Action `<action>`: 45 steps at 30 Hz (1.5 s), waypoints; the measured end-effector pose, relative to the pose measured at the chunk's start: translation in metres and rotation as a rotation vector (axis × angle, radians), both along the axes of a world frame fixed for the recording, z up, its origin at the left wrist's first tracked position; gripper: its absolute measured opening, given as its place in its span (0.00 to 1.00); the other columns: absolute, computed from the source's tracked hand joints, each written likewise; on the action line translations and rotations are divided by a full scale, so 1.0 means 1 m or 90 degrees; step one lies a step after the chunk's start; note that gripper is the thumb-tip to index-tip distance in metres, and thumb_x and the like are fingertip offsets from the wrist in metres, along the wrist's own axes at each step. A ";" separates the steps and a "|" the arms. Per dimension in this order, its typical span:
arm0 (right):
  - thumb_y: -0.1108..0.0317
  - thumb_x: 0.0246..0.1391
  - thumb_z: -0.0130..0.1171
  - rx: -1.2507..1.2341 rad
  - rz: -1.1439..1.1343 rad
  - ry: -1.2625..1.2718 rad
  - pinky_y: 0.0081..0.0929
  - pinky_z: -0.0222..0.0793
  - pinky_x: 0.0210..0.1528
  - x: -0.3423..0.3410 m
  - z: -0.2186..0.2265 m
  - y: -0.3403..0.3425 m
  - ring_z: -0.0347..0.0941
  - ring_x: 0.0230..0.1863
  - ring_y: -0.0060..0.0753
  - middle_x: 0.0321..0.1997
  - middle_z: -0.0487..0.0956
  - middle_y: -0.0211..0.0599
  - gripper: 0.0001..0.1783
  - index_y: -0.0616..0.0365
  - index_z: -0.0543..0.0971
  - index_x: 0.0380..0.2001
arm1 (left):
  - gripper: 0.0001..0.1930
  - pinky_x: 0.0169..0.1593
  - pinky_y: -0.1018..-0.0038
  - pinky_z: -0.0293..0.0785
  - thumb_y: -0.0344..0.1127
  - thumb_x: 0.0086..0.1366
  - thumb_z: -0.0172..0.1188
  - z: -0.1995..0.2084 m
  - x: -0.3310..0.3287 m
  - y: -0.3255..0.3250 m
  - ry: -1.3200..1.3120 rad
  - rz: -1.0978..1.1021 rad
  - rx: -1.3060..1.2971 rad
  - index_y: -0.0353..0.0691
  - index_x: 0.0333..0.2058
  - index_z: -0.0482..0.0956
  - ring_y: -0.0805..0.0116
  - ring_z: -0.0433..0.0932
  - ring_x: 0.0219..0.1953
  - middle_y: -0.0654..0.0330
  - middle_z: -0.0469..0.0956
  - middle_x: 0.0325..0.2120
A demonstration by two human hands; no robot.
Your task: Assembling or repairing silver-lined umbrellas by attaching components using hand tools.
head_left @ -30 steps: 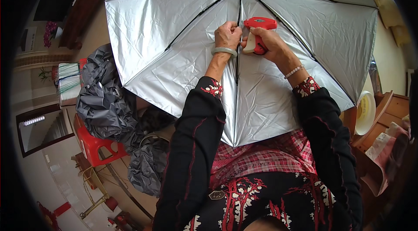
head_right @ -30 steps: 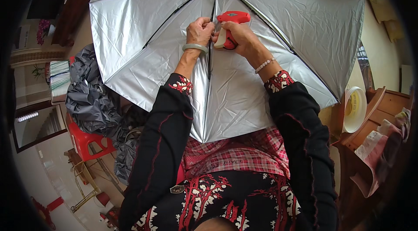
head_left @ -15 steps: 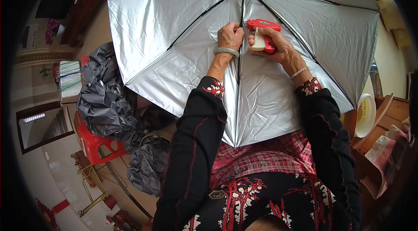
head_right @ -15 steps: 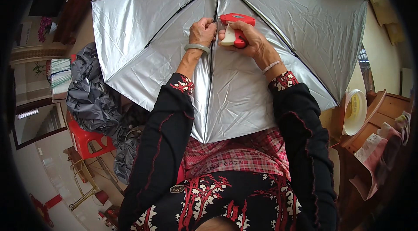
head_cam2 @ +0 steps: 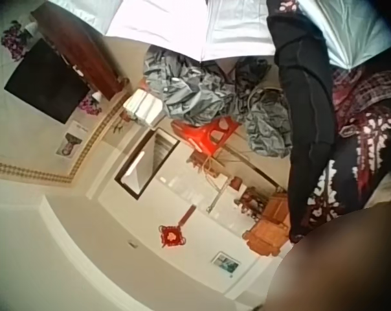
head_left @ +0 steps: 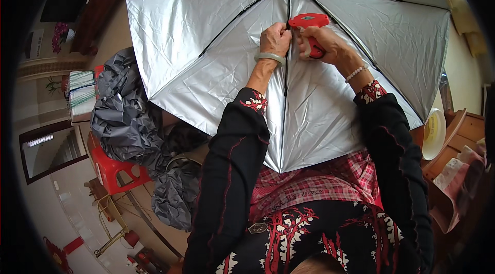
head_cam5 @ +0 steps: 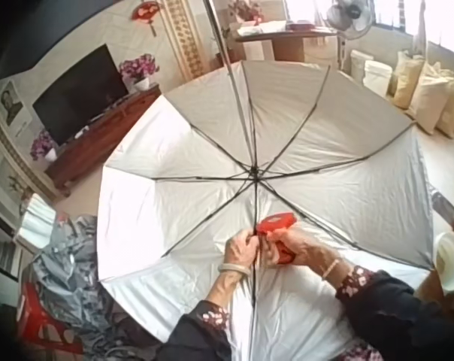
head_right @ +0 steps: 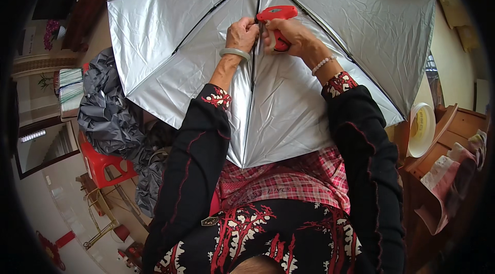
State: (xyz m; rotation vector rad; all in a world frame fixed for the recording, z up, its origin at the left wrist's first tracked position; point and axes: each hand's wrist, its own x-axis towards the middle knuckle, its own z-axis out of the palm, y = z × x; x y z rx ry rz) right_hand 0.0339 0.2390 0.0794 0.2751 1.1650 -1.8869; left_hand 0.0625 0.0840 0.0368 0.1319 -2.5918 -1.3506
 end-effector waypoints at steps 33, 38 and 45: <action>0.73 0.45 0.49 0.103 -0.152 0.108 0.30 0.73 0.25 0.020 0.010 -0.042 0.73 0.24 0.36 0.26 0.72 0.42 0.11 0.68 0.67 0.33 | 0.18 0.31 0.75 0.72 0.39 0.49 0.56 -0.005 -0.014 -0.036 -0.042 -0.023 -0.079 0.33 0.36 0.74 0.66 0.76 0.24 0.54 0.77 0.24; 0.70 0.47 0.49 0.045 -0.129 0.080 0.33 0.73 0.32 0.020 0.005 -0.038 0.74 0.26 0.36 0.27 0.74 0.42 0.14 0.67 0.66 0.37 | 0.15 0.29 0.76 0.72 0.38 0.50 0.53 -0.005 -0.016 -0.031 -0.037 0.009 -0.042 0.33 0.34 0.75 0.68 0.76 0.20 0.55 0.77 0.21; 0.69 0.48 0.48 -0.185 -0.104 -0.029 0.38 0.72 0.38 0.013 -0.005 -0.015 0.74 0.29 0.39 0.29 0.74 0.44 0.15 0.65 0.65 0.39 | 0.14 0.29 0.73 0.72 0.37 0.51 0.52 -0.003 -0.013 -0.027 0.011 0.009 -0.117 0.34 0.33 0.76 0.66 0.77 0.21 0.54 0.77 0.20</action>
